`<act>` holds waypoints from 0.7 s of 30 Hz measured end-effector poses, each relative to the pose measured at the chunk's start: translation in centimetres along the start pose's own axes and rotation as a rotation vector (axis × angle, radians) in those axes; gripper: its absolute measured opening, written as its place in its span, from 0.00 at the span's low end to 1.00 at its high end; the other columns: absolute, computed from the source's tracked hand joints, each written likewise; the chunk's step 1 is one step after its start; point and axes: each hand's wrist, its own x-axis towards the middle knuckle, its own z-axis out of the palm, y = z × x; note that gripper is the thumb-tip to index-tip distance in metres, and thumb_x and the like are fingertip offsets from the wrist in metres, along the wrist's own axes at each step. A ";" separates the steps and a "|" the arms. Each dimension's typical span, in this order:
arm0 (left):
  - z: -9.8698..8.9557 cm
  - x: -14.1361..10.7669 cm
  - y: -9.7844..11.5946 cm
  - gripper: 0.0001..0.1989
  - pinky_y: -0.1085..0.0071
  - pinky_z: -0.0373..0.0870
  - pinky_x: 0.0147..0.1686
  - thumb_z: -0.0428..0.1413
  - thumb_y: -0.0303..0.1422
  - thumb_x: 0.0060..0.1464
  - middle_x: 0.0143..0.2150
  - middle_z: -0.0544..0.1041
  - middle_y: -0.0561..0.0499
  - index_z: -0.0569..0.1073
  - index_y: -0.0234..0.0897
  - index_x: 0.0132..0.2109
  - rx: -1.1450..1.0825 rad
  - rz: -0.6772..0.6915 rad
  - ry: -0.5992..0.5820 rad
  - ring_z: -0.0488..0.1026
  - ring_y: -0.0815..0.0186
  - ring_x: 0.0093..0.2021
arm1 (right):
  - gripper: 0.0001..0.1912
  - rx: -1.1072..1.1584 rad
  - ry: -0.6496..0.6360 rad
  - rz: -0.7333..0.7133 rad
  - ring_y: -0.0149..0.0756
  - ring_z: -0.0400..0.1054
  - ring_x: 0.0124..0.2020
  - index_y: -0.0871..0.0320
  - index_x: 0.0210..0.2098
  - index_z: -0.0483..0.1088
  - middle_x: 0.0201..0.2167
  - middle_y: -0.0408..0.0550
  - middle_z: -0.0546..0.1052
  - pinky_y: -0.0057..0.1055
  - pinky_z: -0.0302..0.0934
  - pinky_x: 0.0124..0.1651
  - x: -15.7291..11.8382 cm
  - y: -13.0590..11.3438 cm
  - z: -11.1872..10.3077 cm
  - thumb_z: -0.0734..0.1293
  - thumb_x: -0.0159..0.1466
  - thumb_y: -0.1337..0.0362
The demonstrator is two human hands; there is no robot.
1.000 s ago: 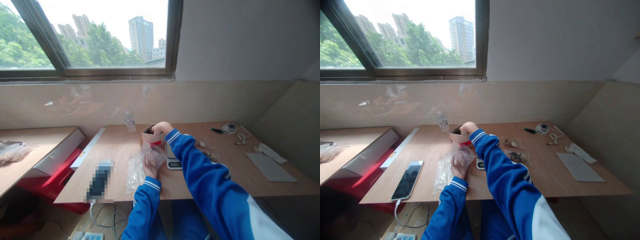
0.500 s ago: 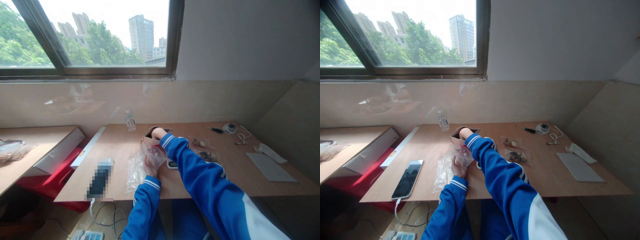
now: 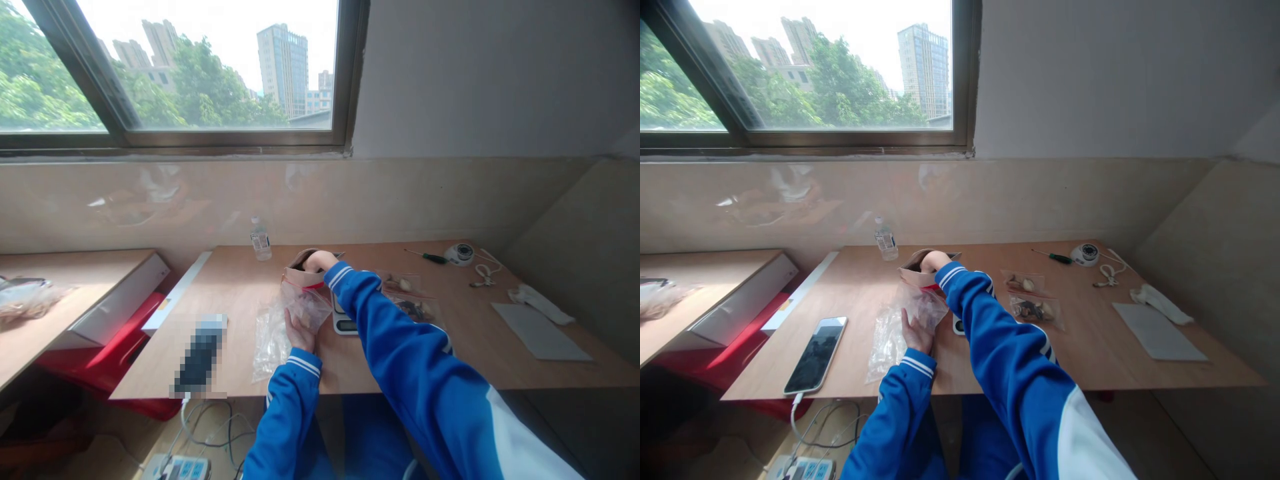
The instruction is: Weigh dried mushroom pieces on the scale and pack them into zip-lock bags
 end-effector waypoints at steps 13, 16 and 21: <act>-0.2 0.2 -0.1 0.26 0.56 0.65 0.58 0.49 0.48 0.57 0.48 0.77 0.41 0.73 0.35 0.53 0.003 -0.009 -0.034 0.72 0.54 0.54 | 0.05 -0.109 -0.412 0.182 0.35 0.71 0.24 0.62 0.18 0.74 0.18 0.43 0.75 0.30 0.67 0.36 -1.3 -2.2 -2.8 0.74 0.41 0.73; -0.3 0.3 -0.1 0.27 0.56 0.63 0.59 0.48 0.48 0.57 0.50 0.77 0.42 0.70 0.36 0.57 0.002 -0.015 -0.059 0.71 0.55 0.55 | 0.08 -0.111 -0.470 0.226 0.40 0.73 0.31 0.64 0.24 0.77 0.23 0.46 0.77 0.31 0.67 0.39 -1.9 -2.8 -3.4 0.75 0.43 0.71; -0.4 0.4 -0.1 0.24 0.59 0.64 0.58 0.50 0.44 0.58 0.48 0.78 0.43 0.71 0.37 0.57 -0.037 -0.034 -0.053 0.73 0.56 0.53 | 0.14 -0.097 -0.477 0.238 0.44 0.74 0.36 0.64 0.32 0.78 0.29 0.49 0.79 0.31 0.68 0.40 -2.6 -3.4 -4.1 0.75 0.45 0.67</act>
